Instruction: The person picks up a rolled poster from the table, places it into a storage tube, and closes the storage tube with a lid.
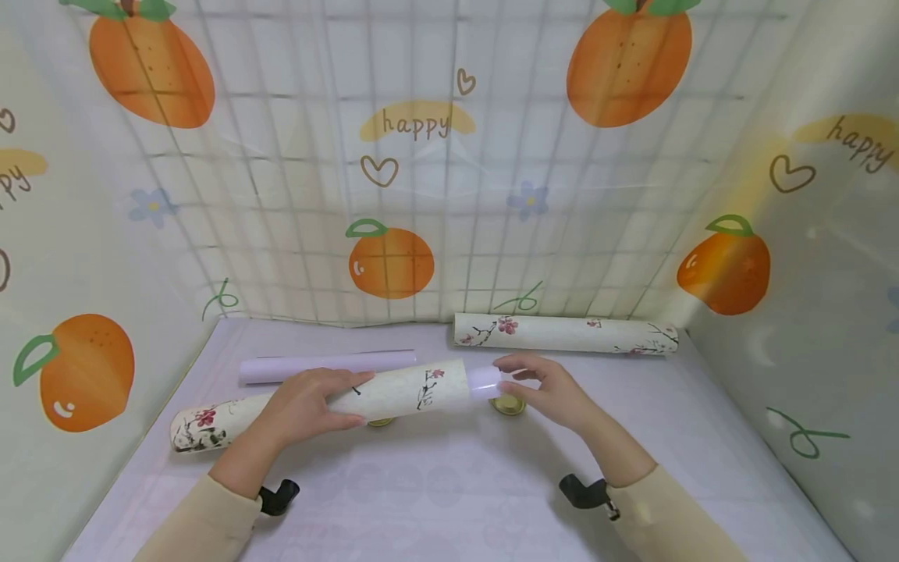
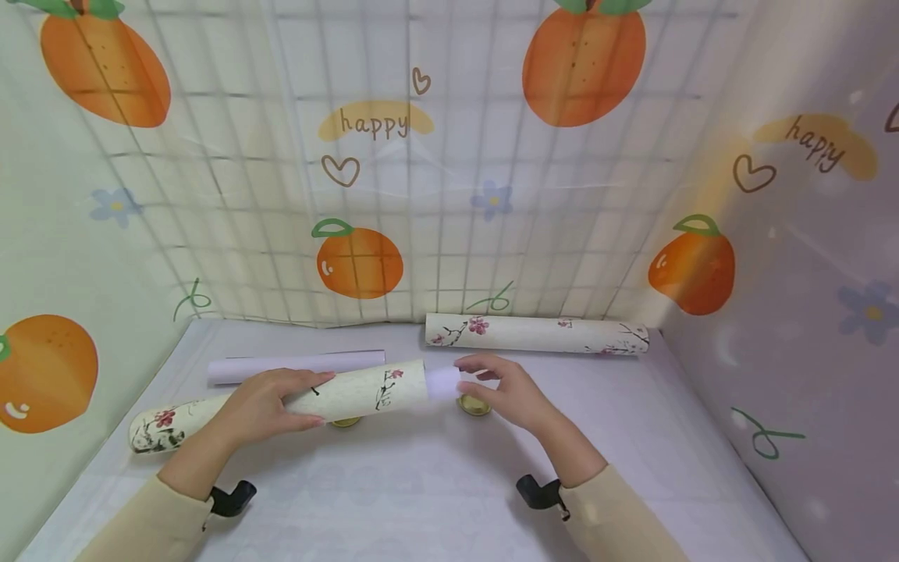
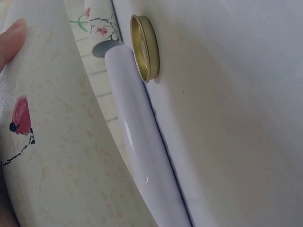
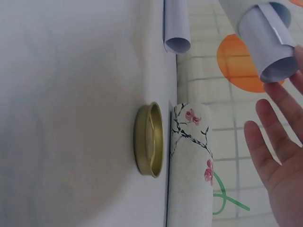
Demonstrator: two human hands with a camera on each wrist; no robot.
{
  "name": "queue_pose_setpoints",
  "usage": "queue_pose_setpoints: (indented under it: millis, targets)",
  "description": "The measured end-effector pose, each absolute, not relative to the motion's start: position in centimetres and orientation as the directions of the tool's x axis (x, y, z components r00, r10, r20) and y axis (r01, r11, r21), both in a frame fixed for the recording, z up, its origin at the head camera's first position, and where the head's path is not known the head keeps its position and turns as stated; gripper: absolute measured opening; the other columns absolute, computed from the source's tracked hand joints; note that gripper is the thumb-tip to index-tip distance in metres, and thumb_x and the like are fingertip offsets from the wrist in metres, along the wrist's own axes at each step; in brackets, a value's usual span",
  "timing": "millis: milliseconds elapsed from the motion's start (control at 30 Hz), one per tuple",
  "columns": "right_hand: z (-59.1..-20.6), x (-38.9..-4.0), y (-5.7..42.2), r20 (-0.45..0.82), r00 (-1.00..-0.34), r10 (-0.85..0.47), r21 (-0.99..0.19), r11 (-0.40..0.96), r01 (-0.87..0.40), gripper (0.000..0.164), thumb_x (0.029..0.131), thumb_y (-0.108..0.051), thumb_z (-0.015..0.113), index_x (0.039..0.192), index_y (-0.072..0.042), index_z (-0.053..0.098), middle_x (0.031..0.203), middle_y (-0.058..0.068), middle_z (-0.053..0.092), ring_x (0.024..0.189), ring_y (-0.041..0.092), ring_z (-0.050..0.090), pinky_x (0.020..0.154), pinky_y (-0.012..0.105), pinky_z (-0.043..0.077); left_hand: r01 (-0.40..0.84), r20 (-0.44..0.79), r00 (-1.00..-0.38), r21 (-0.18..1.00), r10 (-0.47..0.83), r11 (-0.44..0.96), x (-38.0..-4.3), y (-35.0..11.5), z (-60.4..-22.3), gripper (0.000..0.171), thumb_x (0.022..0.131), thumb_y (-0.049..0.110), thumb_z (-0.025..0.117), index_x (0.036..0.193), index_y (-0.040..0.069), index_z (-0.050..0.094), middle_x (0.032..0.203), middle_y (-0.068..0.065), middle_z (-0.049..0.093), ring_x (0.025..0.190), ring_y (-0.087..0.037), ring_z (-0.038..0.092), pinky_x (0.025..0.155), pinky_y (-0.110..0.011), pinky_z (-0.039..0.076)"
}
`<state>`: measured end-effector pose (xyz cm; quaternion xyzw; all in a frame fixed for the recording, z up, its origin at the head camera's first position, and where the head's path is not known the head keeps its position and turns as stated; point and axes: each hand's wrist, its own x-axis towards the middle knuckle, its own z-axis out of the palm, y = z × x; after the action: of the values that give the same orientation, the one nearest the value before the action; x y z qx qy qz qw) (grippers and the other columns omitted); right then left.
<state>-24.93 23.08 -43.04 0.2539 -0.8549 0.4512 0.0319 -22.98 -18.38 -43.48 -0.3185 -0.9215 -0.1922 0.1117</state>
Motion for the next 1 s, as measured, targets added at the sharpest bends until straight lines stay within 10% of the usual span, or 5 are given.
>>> queue_pose_setpoints:
  millis: [1000]
  targets:
    - [-43.6, -24.9, 19.9, 0.257, -0.853, -0.455, -0.783, 0.419, -0.459, 0.032, 0.089, -0.017, 0.078, 0.119, -0.01, 0.072, 0.121, 0.009, 0.069, 0.109, 0.04, 0.063, 0.094, 0.049, 0.054, 0.658, 0.343, -0.748, 0.278, 0.568, 0.7, -22.9, -18.1, -43.7, 0.069, 0.077, 0.051, 0.082, 0.139, 0.028, 0.062, 0.129, 0.004, 0.067, 0.117, -0.018, 0.064, 0.1, -0.04, 0.051]
